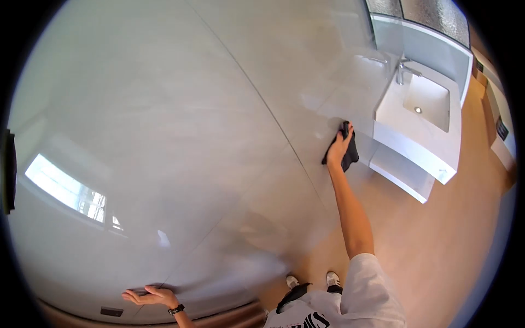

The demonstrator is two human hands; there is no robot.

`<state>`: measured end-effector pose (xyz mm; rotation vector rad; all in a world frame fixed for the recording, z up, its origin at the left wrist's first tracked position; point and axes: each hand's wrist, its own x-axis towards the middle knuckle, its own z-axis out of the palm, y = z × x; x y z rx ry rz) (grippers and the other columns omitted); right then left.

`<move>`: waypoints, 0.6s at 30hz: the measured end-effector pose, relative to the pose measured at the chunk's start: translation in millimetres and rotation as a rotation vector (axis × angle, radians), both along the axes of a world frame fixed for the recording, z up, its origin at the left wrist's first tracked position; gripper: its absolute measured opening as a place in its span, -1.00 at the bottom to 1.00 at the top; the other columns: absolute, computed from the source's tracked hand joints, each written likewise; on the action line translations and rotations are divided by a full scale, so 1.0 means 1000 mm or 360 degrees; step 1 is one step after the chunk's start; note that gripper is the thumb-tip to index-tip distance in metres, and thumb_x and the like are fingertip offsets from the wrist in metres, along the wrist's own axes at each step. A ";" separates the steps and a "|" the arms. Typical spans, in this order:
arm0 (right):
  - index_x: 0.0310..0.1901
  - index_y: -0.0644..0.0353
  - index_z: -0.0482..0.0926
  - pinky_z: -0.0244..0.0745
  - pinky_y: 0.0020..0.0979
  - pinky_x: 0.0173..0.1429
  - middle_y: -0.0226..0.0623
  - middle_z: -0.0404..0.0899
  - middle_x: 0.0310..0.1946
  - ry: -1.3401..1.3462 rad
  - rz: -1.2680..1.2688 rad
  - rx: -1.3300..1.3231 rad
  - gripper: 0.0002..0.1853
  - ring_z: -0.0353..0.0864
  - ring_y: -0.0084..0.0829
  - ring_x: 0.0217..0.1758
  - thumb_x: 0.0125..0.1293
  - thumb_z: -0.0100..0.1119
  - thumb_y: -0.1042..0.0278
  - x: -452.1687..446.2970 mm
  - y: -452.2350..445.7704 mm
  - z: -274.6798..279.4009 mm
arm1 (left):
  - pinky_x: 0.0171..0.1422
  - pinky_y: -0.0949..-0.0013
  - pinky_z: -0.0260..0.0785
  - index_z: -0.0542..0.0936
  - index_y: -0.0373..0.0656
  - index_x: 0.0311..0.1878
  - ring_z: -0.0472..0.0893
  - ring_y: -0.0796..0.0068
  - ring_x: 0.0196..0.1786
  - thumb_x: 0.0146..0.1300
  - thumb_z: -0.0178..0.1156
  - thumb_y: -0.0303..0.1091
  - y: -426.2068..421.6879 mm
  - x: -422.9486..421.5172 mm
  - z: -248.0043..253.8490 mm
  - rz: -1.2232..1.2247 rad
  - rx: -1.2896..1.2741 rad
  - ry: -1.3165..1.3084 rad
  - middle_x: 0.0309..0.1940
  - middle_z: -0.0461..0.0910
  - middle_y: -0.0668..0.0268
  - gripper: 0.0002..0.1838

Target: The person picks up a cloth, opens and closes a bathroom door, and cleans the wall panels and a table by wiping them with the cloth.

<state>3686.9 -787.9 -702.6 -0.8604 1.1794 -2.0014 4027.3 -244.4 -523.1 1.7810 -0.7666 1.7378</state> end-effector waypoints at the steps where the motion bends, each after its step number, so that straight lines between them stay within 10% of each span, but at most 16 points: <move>1: 0.46 0.31 0.08 -0.14 -0.37 0.55 -0.10 0.05 0.51 -0.0048 0.0007 0.0000 -0.42 -0.03 -0.21 0.58 0.44 -0.14 0.39 0.000 0.003 0.002 | 0.56 -0.15 -0.16 0.10 -0.43 0.42 -0.06 -0.11 0.54 0.48 -0.15 0.03 -0.002 -0.004 0.001 -0.0009 0.0002 0.0014 0.47 -0.06 -0.13 -0.28; 10: 0.40 0.36 0.17 -0.26 -0.31 0.59 -0.11 0.03 0.51 0.0581 -0.0161 -0.0100 -0.46 -0.10 -0.22 0.59 0.38 -0.18 0.55 0.010 -0.033 -0.014 | 0.53 -0.23 -0.23 0.07 -0.35 0.46 -0.10 -0.23 0.54 0.46 -0.13 -0.10 0.004 -0.022 -0.010 -0.0057 0.0015 0.0093 0.49 -0.09 -0.15 -0.34; 18: 0.52 -0.07 0.05 -0.38 0.05 0.54 -0.30 -0.11 0.57 0.0874 -0.0221 -0.0944 -0.40 -0.24 -0.23 0.63 0.45 -0.26 0.23 0.036 0.022 0.325 | 0.49 -0.31 -0.24 0.10 -0.18 0.48 -0.10 -0.31 0.51 0.27 0.03 -0.10 0.035 -0.011 -0.031 -0.0167 0.0011 0.0206 0.49 -0.04 -0.11 -0.25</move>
